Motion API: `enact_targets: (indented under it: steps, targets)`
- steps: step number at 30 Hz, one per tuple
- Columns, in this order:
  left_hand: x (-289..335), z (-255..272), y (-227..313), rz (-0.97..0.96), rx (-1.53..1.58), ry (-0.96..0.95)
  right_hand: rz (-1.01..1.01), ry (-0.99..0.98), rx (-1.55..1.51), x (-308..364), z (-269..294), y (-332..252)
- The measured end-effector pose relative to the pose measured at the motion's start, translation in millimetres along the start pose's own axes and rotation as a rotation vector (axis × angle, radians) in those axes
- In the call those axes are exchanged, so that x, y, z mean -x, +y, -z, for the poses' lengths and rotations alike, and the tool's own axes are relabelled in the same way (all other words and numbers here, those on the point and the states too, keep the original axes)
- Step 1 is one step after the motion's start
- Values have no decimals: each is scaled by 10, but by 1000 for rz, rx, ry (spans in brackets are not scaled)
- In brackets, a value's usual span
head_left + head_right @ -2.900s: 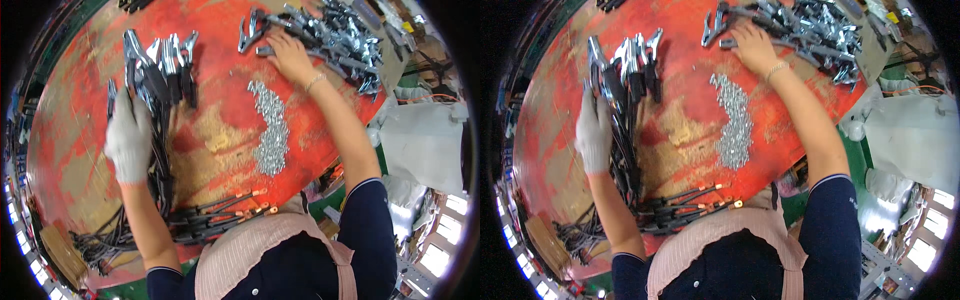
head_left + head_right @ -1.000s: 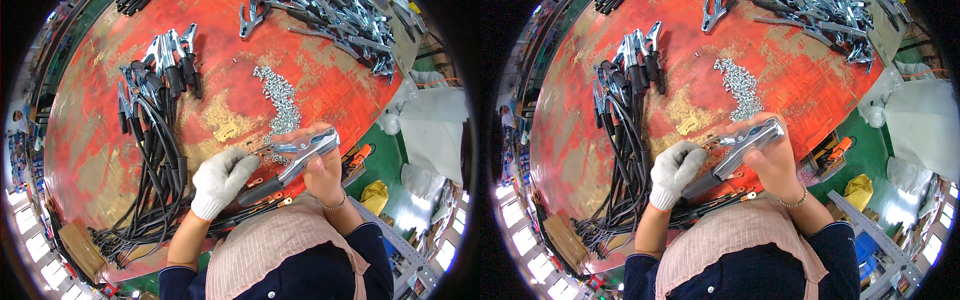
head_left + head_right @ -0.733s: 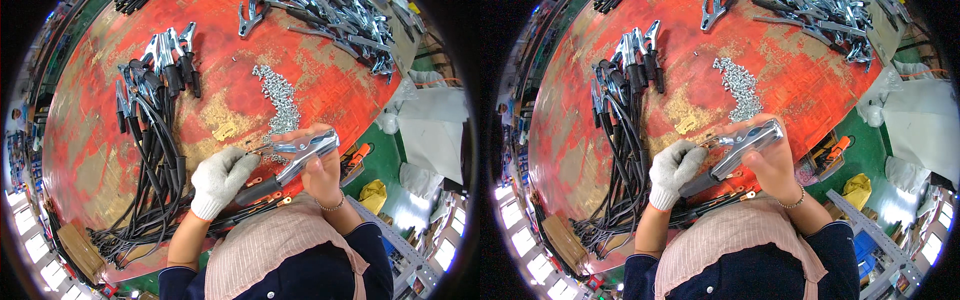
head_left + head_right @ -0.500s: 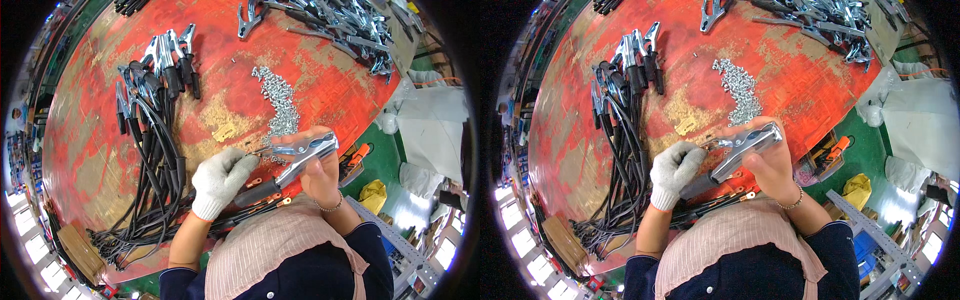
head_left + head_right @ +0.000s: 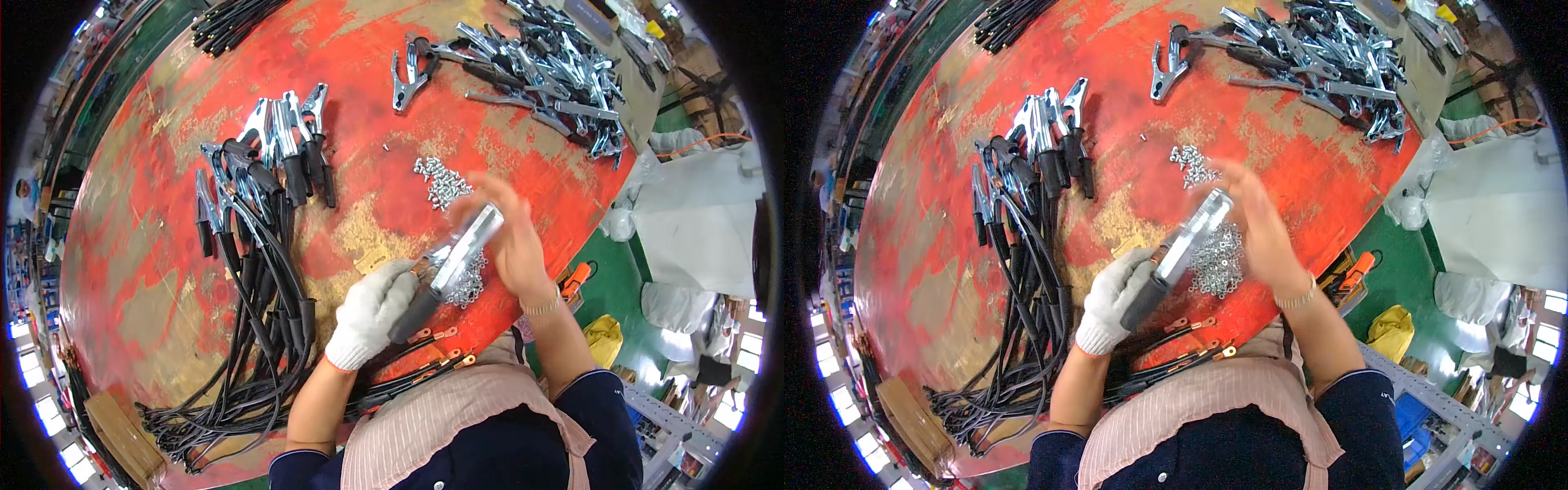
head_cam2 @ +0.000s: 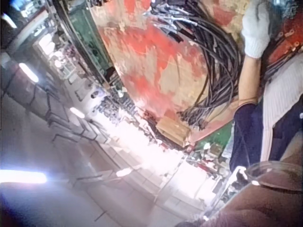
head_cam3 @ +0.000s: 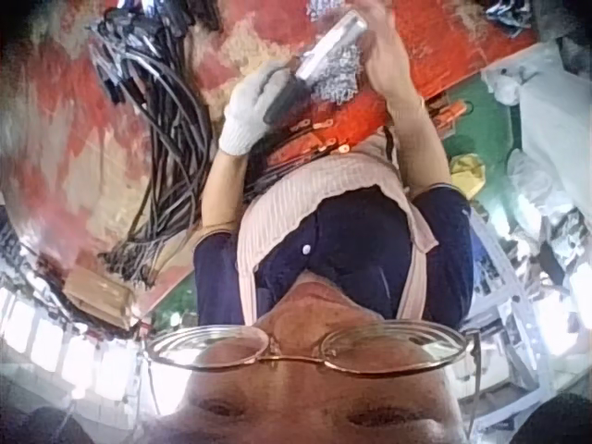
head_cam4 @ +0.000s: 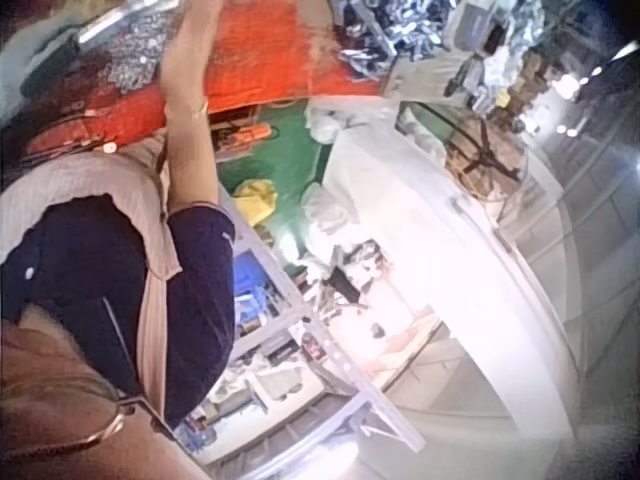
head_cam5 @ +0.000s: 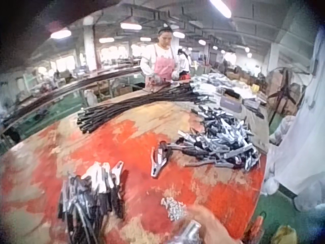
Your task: Manually assemble metal clamps onto cables by inserting screws and tightening them.
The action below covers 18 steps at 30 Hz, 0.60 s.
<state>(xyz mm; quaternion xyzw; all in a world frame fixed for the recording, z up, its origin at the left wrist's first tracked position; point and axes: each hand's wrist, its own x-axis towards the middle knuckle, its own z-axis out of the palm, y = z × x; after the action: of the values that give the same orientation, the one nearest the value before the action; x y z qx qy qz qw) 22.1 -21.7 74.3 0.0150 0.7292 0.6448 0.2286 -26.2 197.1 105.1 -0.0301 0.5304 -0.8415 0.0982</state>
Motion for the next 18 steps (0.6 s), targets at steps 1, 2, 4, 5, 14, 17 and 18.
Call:
enact_targets:
  steps: [1,2,4,5,14,17,18]
  targets:
    - [-10,3,-67,7,89,24,36,47,192,-203,59,4]
    - [16,7,-52,45,84,21,158,135,627,-389,141,96]
    - [12,49,-29,138,83,15,204,79,1095,-701,257,193]
    - [18,49,-35,63,89,18,227,45,1327,-813,284,234]
    - [176,98,238,-86,-18,117,336,53,1343,-1025,195,264]
    - [219,79,269,-160,-79,148,37,76,713,-611,-131,134]
    - [229,67,270,-182,-90,159,-61,26,600,-445,-199,117]
